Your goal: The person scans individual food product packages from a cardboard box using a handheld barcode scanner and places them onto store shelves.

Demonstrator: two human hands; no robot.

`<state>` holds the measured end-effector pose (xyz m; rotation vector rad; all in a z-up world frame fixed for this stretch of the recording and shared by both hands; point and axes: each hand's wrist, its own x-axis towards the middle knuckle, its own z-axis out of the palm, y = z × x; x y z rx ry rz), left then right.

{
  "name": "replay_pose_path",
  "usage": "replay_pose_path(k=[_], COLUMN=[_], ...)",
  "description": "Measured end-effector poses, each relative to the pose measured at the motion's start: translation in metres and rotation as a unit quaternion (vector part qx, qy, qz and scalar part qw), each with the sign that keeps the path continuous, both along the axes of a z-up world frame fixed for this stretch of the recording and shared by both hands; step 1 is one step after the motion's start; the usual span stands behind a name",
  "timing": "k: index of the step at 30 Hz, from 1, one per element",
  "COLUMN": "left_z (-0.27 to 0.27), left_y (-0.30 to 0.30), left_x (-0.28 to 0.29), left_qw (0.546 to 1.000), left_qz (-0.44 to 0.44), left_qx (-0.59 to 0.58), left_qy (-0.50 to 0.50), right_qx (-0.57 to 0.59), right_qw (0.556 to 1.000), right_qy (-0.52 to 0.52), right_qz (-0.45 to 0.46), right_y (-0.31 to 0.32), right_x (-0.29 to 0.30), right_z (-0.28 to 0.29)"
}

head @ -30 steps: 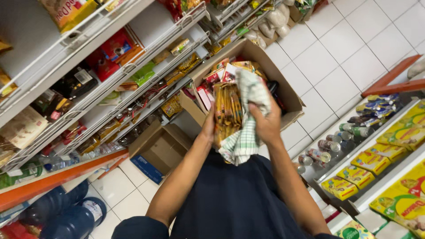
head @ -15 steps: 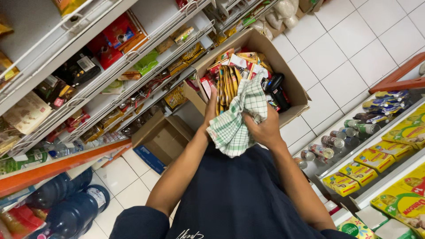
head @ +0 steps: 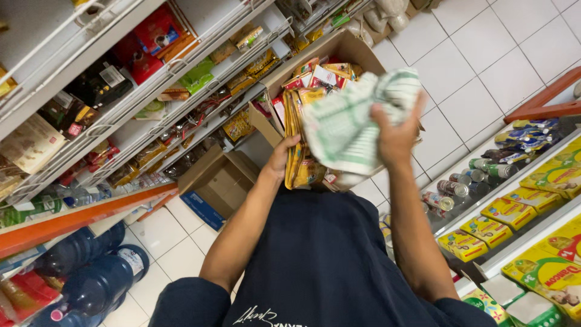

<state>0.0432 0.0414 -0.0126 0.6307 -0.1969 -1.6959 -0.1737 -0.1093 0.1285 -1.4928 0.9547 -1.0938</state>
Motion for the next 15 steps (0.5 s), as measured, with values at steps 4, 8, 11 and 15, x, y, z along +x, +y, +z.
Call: replay_pose_path(k=[4,8,11,15], left_z=[0.016,0.05,0.064,0.056], left_y=[-0.017,-0.024,-0.026,-0.025], left_x=[-0.004,0.004,0.005,0.0], left_qw=[0.996,0.99,0.975,0.984], left_qz=[0.073,0.141,0.198,0.18], left_qx=[-0.048,0.011,0.047,0.003], left_qy=[-0.016,0.027,0.083,-0.004], right_qx=[-0.179,-0.261,-0.288,-0.341], right_qw=[0.969,0.933,0.918,0.91], right_qy=[0.143,0.195,0.211,0.223], right_qz=[0.097,0.151,0.173,0.08], right_y=[0.056,0.084,0.093,0.07], right_x=[0.044,0.041,0.039,0.043], right_z=[0.008,0.026,0.03,0.026])
